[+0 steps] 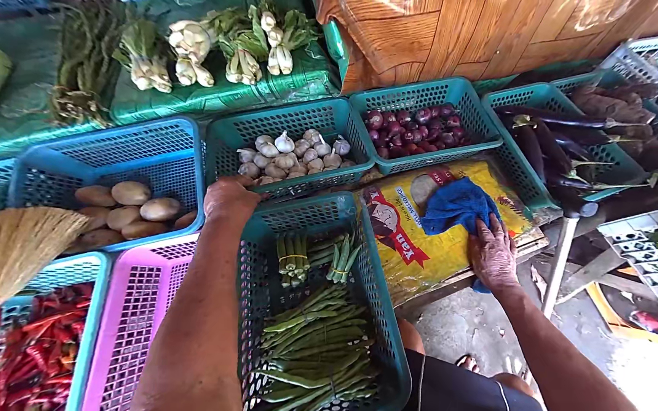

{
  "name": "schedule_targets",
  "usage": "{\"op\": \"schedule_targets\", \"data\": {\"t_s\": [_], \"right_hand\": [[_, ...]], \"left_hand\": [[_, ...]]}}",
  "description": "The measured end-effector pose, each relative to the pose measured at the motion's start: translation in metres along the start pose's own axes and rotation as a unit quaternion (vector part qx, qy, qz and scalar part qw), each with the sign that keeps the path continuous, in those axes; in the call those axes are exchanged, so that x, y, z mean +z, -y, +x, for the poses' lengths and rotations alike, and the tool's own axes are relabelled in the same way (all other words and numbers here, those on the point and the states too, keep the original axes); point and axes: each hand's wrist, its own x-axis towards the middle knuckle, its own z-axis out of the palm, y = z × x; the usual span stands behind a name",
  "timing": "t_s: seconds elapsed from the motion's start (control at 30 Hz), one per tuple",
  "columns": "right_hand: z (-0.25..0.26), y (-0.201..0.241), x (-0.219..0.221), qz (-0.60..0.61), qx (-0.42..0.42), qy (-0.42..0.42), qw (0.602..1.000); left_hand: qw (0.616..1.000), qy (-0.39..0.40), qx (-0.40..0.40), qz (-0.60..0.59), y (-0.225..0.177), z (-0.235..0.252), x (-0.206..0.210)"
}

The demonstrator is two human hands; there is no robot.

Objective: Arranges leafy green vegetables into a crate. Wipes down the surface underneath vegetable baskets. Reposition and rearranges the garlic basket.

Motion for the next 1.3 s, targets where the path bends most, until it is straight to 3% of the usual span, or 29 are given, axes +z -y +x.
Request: {"op": "schedule_targets", "data": {"t_s": [0.17, 0.3, 0.47, 0.67, 0.83, 1.03, 1.23, 1.3], "right_hand": [[-0.004, 0.011, -0.019, 0.018, -0.036, -0.024, 0.999], [0.014, 0.058, -0.038, 0.04, -0.14, -0.079, 0.986], [0.055, 0.134, -0.049, 0.063, -0.22, -0.014, 0.973], [0.093, 0.196, -0.02, 0.026, -0.233, 0.019, 0.972], [0.119, 0.198, 0.001, -0.067, -0.27, -0.065, 0.958], [0.131, 0.188, -0.007, -0.107, -0.305, -0.062, 0.944], [0.128, 0.189, -0.009, -0.054, -0.287, -0.027, 0.956], [0.116, 0.188, -0.009, -0.001, -0.284, -0.05, 0.958]], "left_hand": [[0.993, 0.036, 0.038, 0.11, -0.004, -0.007, -0.014], [0.982, -0.021, 0.076, 0.173, 0.005, 0.0, -0.016], [0.991, -0.027, 0.1, 0.09, 0.041, 0.019, -0.005], [0.98, 0.03, 0.122, 0.151, 0.046, 0.027, -0.005], [0.972, 0.008, 0.16, 0.172, 0.054, 0.028, -0.004], [0.967, -0.044, 0.21, 0.141, 0.086, 0.027, 0.003], [0.959, -0.04, 0.232, 0.158, 0.104, 0.026, 0.003], [0.961, -0.038, 0.228, 0.155, 0.102, 0.027, 0.004]]}}
